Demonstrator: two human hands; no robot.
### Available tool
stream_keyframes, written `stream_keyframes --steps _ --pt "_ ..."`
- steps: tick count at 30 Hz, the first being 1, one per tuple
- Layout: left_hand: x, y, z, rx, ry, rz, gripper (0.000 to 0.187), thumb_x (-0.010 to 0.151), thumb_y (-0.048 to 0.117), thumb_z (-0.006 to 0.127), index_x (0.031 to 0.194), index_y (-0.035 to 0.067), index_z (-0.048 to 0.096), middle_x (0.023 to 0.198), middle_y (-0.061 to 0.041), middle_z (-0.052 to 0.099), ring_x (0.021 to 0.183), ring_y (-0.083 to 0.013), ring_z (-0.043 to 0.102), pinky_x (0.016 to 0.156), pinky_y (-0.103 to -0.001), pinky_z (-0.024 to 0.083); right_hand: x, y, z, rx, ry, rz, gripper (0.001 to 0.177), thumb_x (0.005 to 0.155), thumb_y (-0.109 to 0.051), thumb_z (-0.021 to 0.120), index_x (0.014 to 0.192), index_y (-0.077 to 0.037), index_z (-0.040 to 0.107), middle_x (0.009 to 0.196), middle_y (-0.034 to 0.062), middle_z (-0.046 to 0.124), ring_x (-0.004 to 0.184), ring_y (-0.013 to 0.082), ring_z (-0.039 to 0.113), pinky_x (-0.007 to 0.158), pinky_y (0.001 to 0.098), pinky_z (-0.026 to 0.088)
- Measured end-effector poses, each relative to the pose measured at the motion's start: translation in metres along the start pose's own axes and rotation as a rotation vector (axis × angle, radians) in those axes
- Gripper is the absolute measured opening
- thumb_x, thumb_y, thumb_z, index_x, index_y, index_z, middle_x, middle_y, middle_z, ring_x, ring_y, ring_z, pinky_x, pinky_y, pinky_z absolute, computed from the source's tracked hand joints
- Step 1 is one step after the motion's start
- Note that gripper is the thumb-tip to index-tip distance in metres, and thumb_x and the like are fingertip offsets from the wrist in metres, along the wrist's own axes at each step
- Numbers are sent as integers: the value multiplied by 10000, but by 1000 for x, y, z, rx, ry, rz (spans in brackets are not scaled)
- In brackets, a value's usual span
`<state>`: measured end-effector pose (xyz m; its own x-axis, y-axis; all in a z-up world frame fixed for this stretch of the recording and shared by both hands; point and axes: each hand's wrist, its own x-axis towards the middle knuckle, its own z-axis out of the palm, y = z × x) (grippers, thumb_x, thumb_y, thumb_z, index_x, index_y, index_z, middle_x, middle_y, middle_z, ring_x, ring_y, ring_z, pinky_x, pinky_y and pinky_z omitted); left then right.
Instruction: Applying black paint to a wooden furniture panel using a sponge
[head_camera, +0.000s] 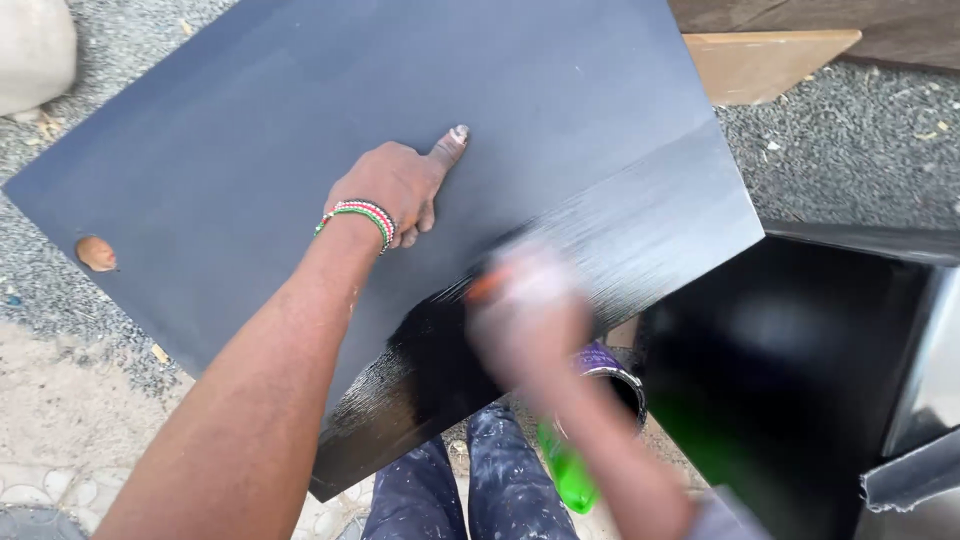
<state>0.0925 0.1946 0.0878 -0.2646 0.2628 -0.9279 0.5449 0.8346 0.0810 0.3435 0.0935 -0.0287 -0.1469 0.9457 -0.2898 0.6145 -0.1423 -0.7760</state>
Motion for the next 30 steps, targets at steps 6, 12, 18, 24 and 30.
stream_keyframes --steps 6,12,18,24,30 --pt "1 -4 4 -74 -29 -58 957 1095 988 307 1018 119 700 917 -55 842 781 -346 790 921 -487 586 -34 -57 36 -414 -316 -644 181 840 -278 865 786 -243 695 800 55 720 703 357 651 605 559 428" --pt "1 4 4 23 6 -17 1073 1129 1010 354 758 66 704 619 -100 680 628 -323 707 846 -499 586 256 104 -255 -803 253 -499 115 1012 -119 755 1075 -57 829 965 143 794 817 379 735 709 511 572" --pt "12 6 14 11 12 -37 990 1064 1006 629 750 70 703 663 -88 702 580 -288 698 699 -423 541 274 -38 -231 -340 -166 435 314 1232 -369 746 944 -246 715 820 -94 700 595 34 524 506 268 371" --pt "18 4 18 20 58 -58 1047 1013 1081 661 724 76 730 642 -126 718 573 -305 672 736 -453 534 181 25 -298 -748 -478 650 515 1208 -486 677 1647 -226 742 803 224 587 686 360 504 614 502 364" --pt "26 0 29 -69 -73 -158 1328 1032 1056 578 1446 -192 762 1454 -294 851 1303 -528 810 1145 -562 542 -2 57 -273 -478 -103 591 168 1038 -256 771 926 -133 788 699 81 641 555 233 491 526 447 403"
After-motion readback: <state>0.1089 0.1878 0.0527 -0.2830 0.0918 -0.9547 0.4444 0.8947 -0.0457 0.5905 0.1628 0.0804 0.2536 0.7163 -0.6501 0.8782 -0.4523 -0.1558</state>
